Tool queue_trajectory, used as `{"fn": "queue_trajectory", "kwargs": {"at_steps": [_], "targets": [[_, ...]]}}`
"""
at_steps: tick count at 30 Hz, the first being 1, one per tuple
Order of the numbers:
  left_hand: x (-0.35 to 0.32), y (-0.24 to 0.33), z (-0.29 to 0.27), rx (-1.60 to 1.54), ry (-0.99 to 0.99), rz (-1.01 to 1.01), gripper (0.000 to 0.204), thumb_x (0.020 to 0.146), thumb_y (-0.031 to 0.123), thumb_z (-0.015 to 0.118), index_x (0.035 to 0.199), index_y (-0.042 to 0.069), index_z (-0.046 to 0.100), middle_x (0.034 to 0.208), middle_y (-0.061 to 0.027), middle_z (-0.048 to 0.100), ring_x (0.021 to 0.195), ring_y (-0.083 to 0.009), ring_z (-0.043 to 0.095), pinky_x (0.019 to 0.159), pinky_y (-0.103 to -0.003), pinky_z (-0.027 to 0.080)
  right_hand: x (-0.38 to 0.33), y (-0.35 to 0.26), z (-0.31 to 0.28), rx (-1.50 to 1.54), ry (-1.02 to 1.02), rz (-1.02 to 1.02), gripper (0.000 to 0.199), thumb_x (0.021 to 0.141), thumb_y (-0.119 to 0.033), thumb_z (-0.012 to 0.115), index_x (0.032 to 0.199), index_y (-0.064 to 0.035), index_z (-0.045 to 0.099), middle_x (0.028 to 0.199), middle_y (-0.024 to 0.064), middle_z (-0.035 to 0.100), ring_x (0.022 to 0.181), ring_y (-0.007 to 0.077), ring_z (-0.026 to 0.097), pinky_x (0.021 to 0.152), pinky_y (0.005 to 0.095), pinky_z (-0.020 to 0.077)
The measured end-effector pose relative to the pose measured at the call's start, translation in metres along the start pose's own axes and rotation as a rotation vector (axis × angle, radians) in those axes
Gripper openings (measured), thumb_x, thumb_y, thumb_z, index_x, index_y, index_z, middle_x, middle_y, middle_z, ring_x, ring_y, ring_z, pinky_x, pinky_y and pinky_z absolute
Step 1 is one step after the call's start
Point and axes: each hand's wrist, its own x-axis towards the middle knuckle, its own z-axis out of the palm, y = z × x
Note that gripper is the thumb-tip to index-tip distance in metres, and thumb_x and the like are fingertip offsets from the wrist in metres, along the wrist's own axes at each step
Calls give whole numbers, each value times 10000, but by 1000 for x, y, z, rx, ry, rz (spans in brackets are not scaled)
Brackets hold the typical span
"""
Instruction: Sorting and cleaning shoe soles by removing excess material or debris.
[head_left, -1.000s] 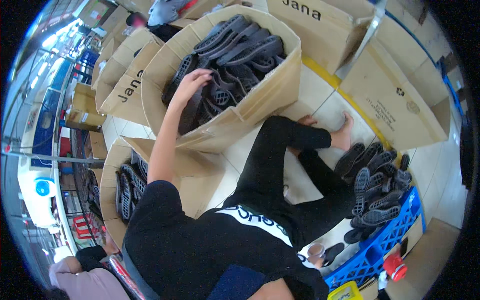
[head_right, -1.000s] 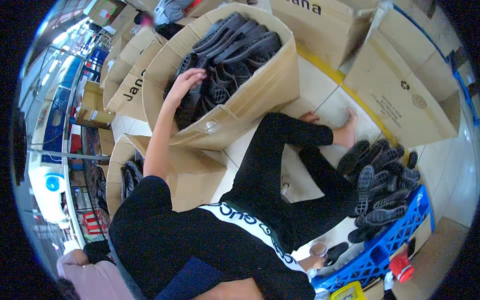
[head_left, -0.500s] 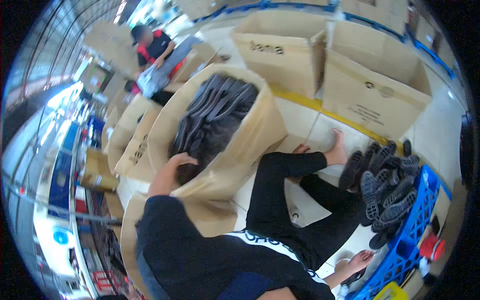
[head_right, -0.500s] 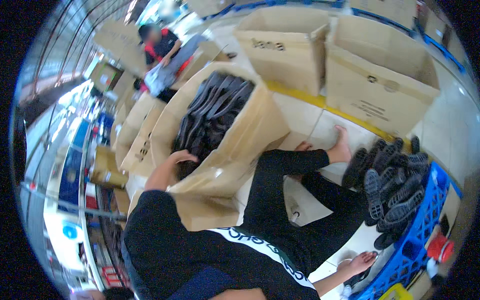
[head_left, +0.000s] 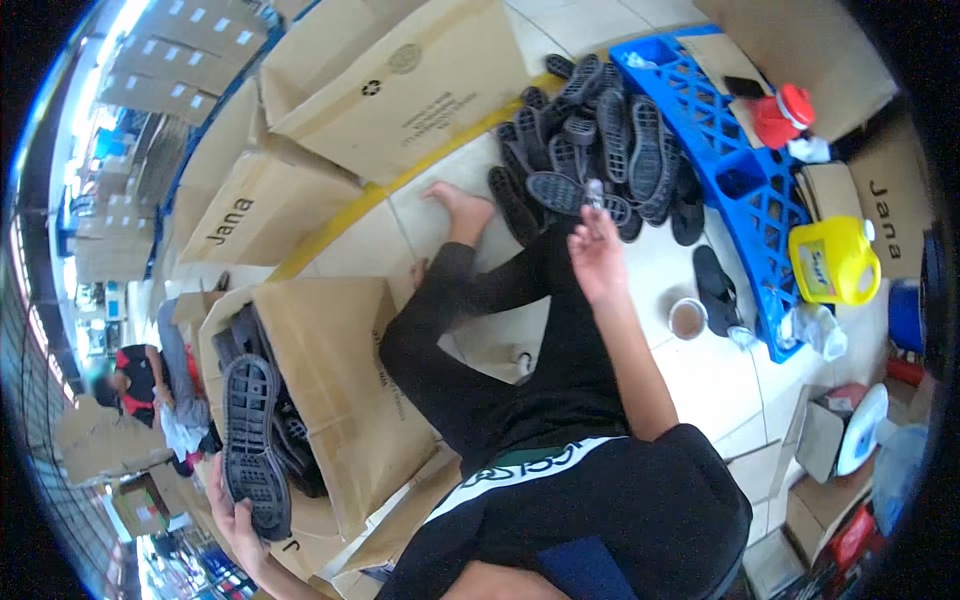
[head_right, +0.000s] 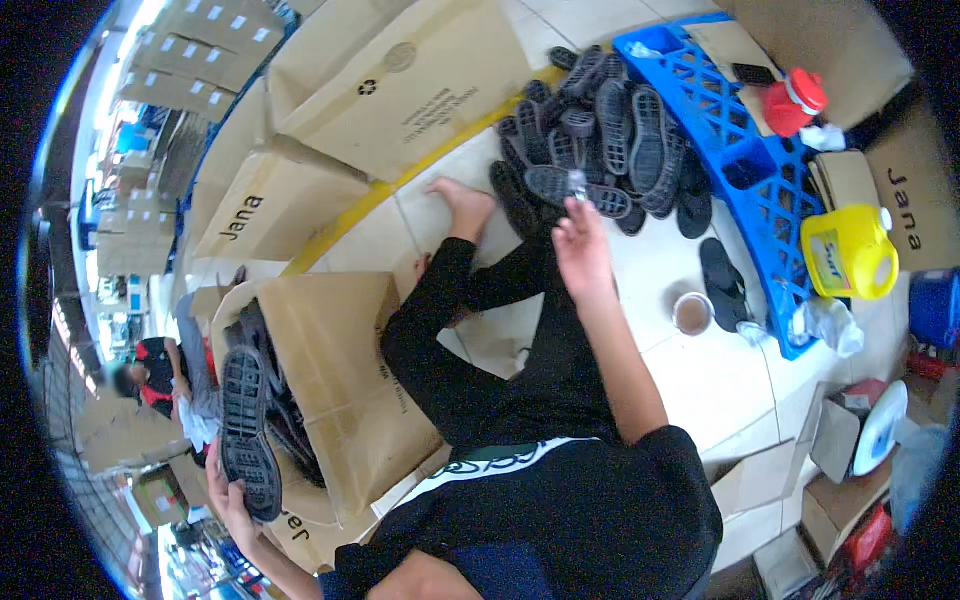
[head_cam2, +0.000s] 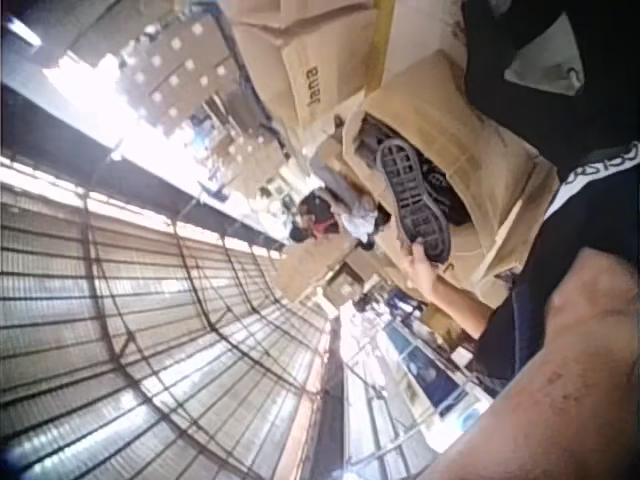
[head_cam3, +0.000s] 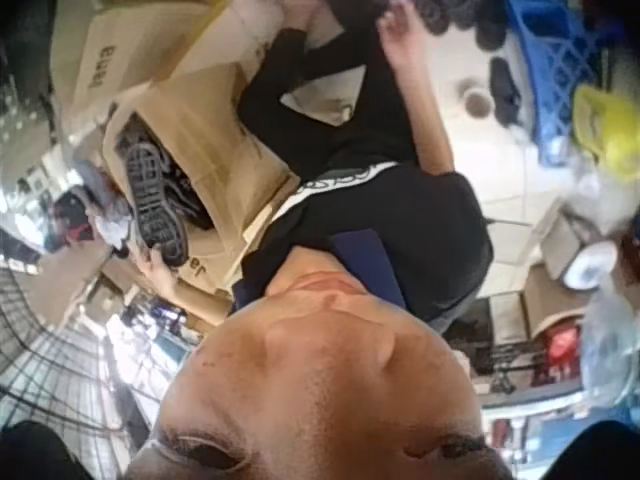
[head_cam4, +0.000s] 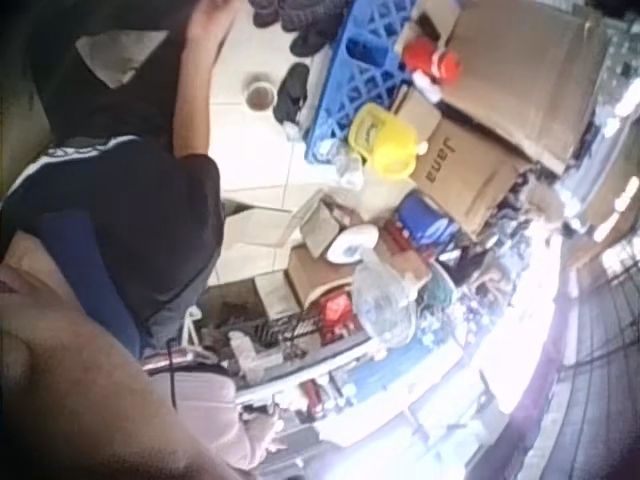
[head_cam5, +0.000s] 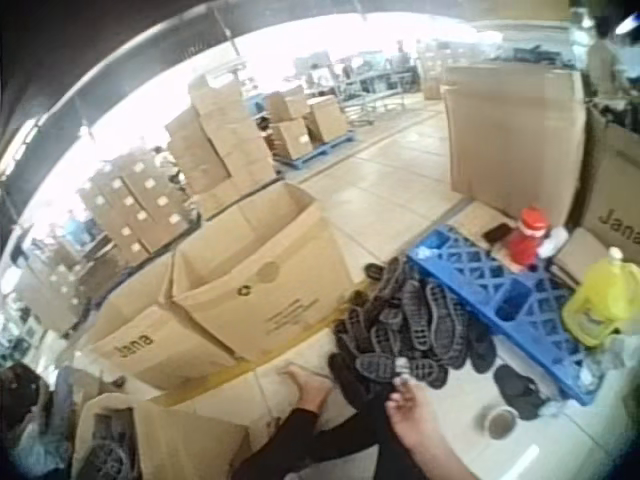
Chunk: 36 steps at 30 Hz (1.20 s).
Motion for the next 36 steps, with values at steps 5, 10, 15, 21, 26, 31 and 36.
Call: {"fn": "queue_trajectory", "kwargs": {"at_steps": [5, 10, 15, 21, 26, 31, 36], "targets": [[4, 22, 54, 192, -130, -67, 635, 771, -18, 624, 1361, -19, 386, 1193, -147, 568, 1068, -195, 560, 924, -288, 422, -26, -20, 27, 53, -136, -61, 146, 943, -246, 549, 985, -117, 604, 1036, 24, 661, 765, 116, 557, 702, 270, 458], [8, 9, 67, 79, -41, 215, 690, 684, 22, 769, 1291, -36, 445, 837, -135, 684, 781, -185, 656, 741, -271, 508, -42, -61, 26, -5, -200, -168, 179, 957, -245, 524, 1003, -98, 615, 1047, 33, 666, 755, 111, 546, 693, 262, 460], [42, -15, 102, 19, -550, 294, 243, 617, 72, 792, 819, -13, 687, 768, -128, 695, 695, -195, 675, 657, -264, 528, -42, -68, 13, -33, -126, -169, 150, 941, -263, 552, 1007, -139, 605, 1045, -2, 669, 730, 81, 559, 674, 252, 456], [106, -71, 215, -401, -753, 246, 330, 641, -43, 694, 965, 8, 662, 869, -120, 690, 802, -242, 682, 754, -318, 537, -69, -70, -7, -3, -95, -207, 177, 942, -256, 550, 1004, -104, 617, 1044, 17, 665, 727, 103, 561, 673, 259, 481], [78, -124, 307, -1275, -763, -357, 608, 744, 131, 613, 1277, -85, 416, 1120, -238, 576, 1001, -340, 620, 856, -430, 518, -84, -60, -9, -170, -46, -153, 147, 935, -268, 558, 970, -140, 622, 989, -5, 679, 750, 83, 584, 683, 257, 470], [15, -144, 340, -1546, -953, -706, 702, 866, 496, 444, 1304, -49, 387, 1200, -243, 519, 1019, -411, 585, 907, -522, 481, -103, -29, 25, -403, -110, 71, 177, 951, -252, 527, 955, -102, 621, 995, 36, 679, 794, 128, 619, 763, 287, 498], [50, -137, 305, -1476, -746, -603, 873, 847, 740, 194, 1306, 31, 414, 1160, -200, 546, 977, -384, 599, 845, -501, 498, -122, 26, 74, -863, -367, 256, 185, 959, -206, 498, 935, -37, 571, 926, 96, 640, 730, 160, 617, 688, 281, 500]]}}
